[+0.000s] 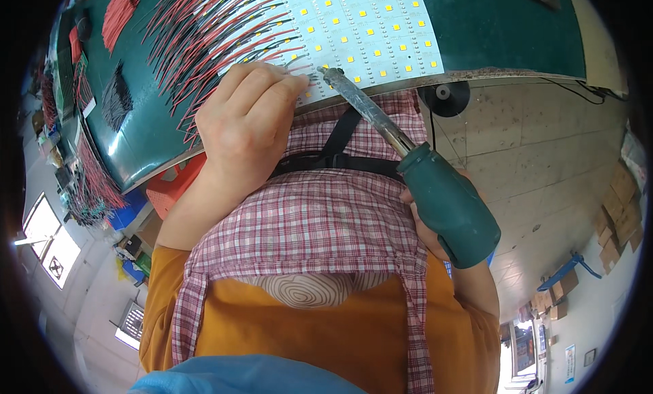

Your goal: Soldering electrical wires onto LED circuit boards at a factory workbench.

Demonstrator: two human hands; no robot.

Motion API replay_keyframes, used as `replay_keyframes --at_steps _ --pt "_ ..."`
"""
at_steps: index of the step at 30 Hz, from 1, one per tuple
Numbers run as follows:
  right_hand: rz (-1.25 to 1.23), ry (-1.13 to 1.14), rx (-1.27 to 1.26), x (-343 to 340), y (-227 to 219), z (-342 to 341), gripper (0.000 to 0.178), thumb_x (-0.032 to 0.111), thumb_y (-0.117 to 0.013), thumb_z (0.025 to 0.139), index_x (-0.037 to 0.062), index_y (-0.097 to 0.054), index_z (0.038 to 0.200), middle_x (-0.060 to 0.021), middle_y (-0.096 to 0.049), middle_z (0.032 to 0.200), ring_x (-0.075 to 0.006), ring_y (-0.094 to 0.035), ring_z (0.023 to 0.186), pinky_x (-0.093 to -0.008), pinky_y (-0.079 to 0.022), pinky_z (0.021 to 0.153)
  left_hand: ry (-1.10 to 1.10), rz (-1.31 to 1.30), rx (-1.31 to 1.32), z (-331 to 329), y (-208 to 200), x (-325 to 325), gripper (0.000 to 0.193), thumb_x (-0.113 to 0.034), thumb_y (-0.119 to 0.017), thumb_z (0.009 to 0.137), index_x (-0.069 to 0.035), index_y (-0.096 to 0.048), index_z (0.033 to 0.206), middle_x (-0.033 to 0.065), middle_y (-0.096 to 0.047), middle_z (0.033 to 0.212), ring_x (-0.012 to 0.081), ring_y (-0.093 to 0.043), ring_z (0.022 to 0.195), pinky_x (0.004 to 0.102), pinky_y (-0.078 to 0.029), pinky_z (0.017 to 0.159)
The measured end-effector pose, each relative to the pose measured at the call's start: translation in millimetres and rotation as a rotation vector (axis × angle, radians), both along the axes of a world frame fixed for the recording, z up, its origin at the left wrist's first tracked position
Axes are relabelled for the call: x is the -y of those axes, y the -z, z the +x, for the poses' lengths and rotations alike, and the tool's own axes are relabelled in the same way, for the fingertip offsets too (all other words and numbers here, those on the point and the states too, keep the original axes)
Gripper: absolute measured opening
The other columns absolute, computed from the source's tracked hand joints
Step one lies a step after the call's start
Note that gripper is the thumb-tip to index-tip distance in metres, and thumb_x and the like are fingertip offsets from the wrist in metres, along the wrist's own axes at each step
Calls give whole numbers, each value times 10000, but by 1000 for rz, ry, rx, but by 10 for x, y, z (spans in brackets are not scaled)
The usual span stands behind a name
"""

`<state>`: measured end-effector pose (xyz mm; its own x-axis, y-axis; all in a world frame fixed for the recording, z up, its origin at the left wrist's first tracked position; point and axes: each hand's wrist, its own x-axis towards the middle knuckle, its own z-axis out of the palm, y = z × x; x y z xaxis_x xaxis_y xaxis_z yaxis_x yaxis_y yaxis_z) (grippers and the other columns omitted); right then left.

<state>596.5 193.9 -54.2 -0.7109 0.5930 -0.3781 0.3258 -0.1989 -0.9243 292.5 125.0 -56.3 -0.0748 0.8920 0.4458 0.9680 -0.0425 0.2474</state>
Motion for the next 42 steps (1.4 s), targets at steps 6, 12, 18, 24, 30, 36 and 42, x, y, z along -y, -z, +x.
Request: replay_keyframes --at_steps 6,12,18,24,30,36,42 --pt "44 -42 44 -41 -36 -7 369 43 -677 844 -35 -539 1177 -116 -703 909 -159 -693 810 -258 -549 683 41 122 109 -52 12 -7 209 -79 -645 642 -52 -659 849 35 -581 773 198 -609 748 294 -487 551" --pt "382 -235 164 -57 -106 -65 232 52 -716 804 6 -624 1012 -71 -719 810 -159 -703 724 -253 -544 647 45 -52 153 63 -84 81 265 83 -701 630 -19 -680 873 72 -643 785 235 -639 734 314 -523 613" --pt "546 -262 296 -11 -117 -54 237 104 -778 766 28 -628 934 -20 -725 792 -151 -706 694 -251 -529 611 40 -25 122 75 -41 104 281 58 -713 610 -21 -685 878 58 -640 779 222 -647 753 296 -539 623" --pt "519 -213 304 8 -4 44 257 130 -791 725 52 -645 922 8 -716 779 -142 -688 666 -261 -512 599 56 -16 49 88 -39 103 275 30 -707 622 -23 -690 891 45 -642 786 213 -651 774 288 -542 626" --pt "611 -432 400 -50 8 88 266 101 -760 766 50 -648 1002 -10 -699 817 -135 -669 715 -263 -515 629 59 -65 -29 110 -82 86 242 -17 -687 647 -36 -695 888 36 -643 805 200 -650 787 275 -533 609" --pt "107 -29 -47 -33 -71 -3 203 36 -613 882 -3 -620 1081 -81 -683 850 -165 -659 787 -293 -525 723 61 -39 -40 111 -63 79 231 -36 -673 651 -40 -691 881 30 -630 795 191 -644 782 267 -517 585" --pt "254 -170 3 -173 -132 -199 123 6 -593 868 -7 -641 980 -86 -681 877 -185 -660 829 -302 -523 714 46 -68 -44 121 -91 102 227 -48 -664 655 -45 -682 881 34 -610 773 186 -635 767 273 -519 606"
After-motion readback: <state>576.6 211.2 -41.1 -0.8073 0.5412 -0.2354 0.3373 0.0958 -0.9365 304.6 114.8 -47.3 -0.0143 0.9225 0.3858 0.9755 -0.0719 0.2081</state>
